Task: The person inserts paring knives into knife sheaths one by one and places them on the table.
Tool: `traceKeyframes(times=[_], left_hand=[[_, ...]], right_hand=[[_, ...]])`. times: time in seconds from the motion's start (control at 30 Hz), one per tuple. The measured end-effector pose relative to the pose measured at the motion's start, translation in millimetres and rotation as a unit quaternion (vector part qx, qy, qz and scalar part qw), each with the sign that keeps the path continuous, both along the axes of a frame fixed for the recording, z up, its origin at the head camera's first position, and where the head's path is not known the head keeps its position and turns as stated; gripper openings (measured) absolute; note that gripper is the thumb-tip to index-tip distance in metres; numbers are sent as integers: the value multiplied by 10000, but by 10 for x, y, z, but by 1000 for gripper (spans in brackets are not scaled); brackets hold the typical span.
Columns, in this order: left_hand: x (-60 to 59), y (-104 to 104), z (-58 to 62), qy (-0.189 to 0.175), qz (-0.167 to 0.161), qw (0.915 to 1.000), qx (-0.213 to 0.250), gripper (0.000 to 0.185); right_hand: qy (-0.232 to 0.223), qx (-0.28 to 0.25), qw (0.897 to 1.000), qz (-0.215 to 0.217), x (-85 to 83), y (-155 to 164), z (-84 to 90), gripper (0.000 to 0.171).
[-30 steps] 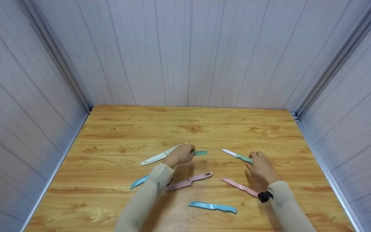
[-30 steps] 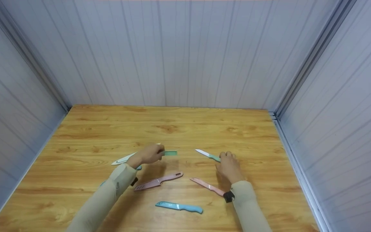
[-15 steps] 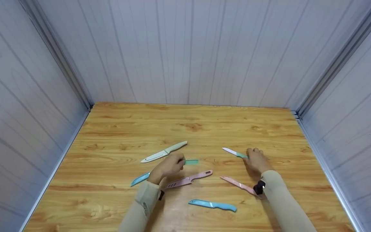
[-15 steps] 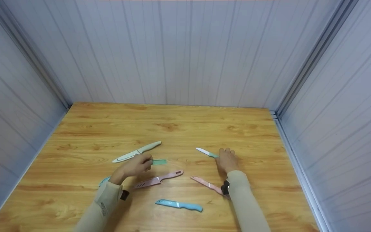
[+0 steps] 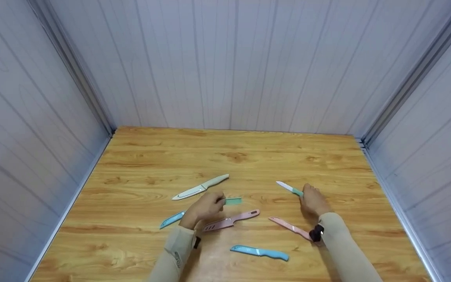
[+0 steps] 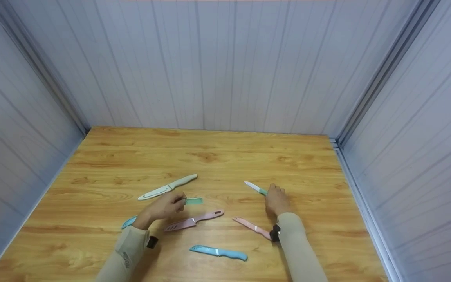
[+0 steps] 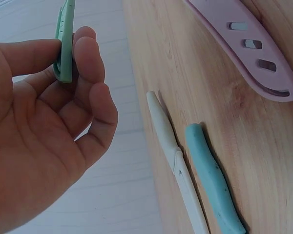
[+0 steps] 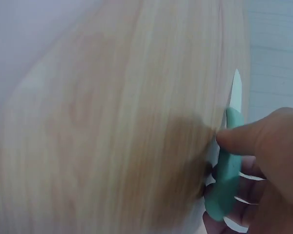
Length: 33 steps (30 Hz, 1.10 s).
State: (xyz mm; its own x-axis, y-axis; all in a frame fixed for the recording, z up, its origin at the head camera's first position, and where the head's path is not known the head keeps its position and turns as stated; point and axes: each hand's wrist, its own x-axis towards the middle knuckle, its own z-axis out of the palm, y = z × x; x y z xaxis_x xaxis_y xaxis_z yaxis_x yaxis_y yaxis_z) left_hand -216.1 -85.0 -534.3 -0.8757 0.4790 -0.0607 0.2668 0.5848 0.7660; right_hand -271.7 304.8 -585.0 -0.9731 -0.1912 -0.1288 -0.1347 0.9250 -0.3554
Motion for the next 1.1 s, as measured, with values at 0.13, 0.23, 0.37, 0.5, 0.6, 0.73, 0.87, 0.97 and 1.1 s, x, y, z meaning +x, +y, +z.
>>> traceKeyframes(times=[0.13,0.23,0.37,0.5,0.6,0.73,0.87,0.97,1.1], left_hand=[[-3,17,4,-17,-34,9999,120,20],[-10,30,11,47,-22,9998,214,20],[-17,45,21,158,88,9993,323,21],[-12,68,44,277,104,9985,463,21],[2,87,61,283,100,9983,501,22],[12,111,80,271,133,9984,480,24],[22,129,112,315,172,9984,434,23],[40,142,143,355,214,9982,425,21],[66,165,151,322,298,9982,398,21]], right_hand=[[-268,-81,9995,-140,15,48,41,16],[-398,-271,9982,-366,36,69,97,18],[-321,-607,9964,-494,98,40,199,21],[-211,-894,9947,-466,201,-45,306,24],[-101,-1071,9935,-369,309,-126,380,22],[98,-1303,9912,-193,467,-242,476,21],[142,-1474,9889,-105,605,-346,585,27],[175,-1549,9877,-95,686,-408,664,27],[297,-1702,9850,34,765,-491,753,25]])
